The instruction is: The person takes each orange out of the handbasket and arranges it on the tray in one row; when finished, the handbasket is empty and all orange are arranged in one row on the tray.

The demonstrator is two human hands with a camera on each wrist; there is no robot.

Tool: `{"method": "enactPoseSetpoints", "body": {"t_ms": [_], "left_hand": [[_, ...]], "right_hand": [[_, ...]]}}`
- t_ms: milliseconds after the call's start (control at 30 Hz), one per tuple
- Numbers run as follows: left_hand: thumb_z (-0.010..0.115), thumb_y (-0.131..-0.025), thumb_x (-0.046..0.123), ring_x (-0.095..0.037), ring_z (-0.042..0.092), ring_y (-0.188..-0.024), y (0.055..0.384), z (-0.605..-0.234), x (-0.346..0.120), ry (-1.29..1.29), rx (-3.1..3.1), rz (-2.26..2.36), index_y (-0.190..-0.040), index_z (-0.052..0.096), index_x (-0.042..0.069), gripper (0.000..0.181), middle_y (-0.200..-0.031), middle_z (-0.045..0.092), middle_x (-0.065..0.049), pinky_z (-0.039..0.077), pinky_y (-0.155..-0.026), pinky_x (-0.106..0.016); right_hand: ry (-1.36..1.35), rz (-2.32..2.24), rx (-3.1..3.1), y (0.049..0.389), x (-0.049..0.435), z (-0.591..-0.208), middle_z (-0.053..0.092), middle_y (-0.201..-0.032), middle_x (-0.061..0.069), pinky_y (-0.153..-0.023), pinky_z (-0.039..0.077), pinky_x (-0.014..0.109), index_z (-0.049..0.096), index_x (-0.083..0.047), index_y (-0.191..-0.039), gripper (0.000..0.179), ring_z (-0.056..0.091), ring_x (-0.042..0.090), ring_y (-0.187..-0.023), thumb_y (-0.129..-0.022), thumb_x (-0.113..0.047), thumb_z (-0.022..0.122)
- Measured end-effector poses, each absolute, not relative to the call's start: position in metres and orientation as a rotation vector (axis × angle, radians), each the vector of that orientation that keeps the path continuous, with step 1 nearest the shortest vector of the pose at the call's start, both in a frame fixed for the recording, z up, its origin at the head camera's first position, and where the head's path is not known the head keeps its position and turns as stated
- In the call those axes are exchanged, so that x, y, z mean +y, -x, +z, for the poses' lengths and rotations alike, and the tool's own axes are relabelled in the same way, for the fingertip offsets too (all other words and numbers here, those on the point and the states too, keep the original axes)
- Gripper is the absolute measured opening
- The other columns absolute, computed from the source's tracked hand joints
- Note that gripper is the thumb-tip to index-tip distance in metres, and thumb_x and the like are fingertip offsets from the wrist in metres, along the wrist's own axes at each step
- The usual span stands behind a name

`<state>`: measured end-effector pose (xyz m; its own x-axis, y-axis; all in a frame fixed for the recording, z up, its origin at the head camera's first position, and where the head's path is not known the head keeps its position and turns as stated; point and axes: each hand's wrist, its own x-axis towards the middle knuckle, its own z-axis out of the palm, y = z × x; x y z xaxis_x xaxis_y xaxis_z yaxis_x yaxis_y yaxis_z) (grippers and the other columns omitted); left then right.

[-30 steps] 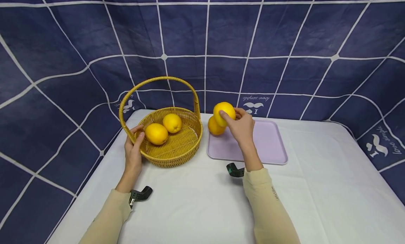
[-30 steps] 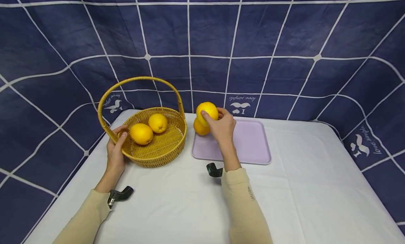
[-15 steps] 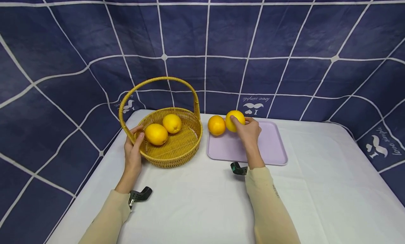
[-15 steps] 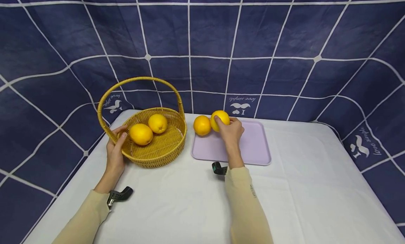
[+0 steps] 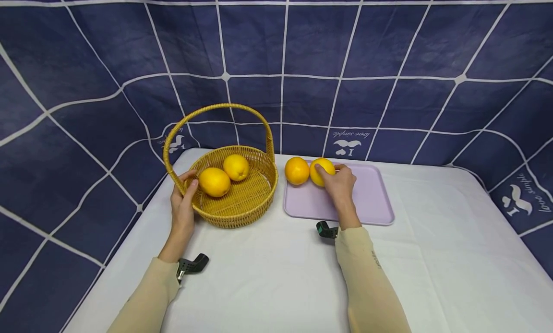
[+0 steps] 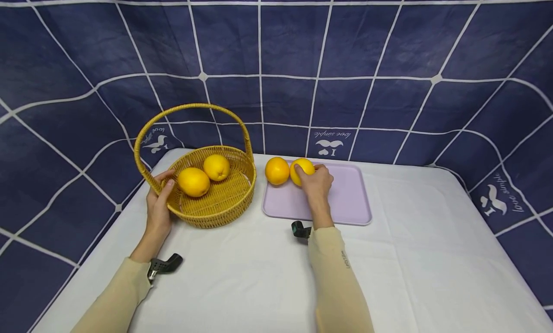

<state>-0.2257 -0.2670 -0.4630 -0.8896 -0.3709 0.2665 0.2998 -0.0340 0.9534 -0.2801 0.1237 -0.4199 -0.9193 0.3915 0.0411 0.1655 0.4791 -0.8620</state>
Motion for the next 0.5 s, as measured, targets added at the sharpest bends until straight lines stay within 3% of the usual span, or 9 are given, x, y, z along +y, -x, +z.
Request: {"method": "enactPoseSetpoints", "body": {"t_ms": [500], "left_hand": [[0.06,-0.107,0.025,-0.015,0.04,-0.148,0.2259,-0.4638,-0.2673,-0.074,-1.811,-1.956,-0.145,0.057,0.004,0.044,-0.153,0.054,-0.008,0.027,-0.123,-0.023]], "right_hand": [[0.441,1.45,-2.507,0.2828,0.127,-0.418,0.062,-0.141,0.029,-0.118,0.039,0.054,0.053,0.006,-0.146,0.071,0.046,0.047,-0.139,-0.097,-0.042,0.07]]}}
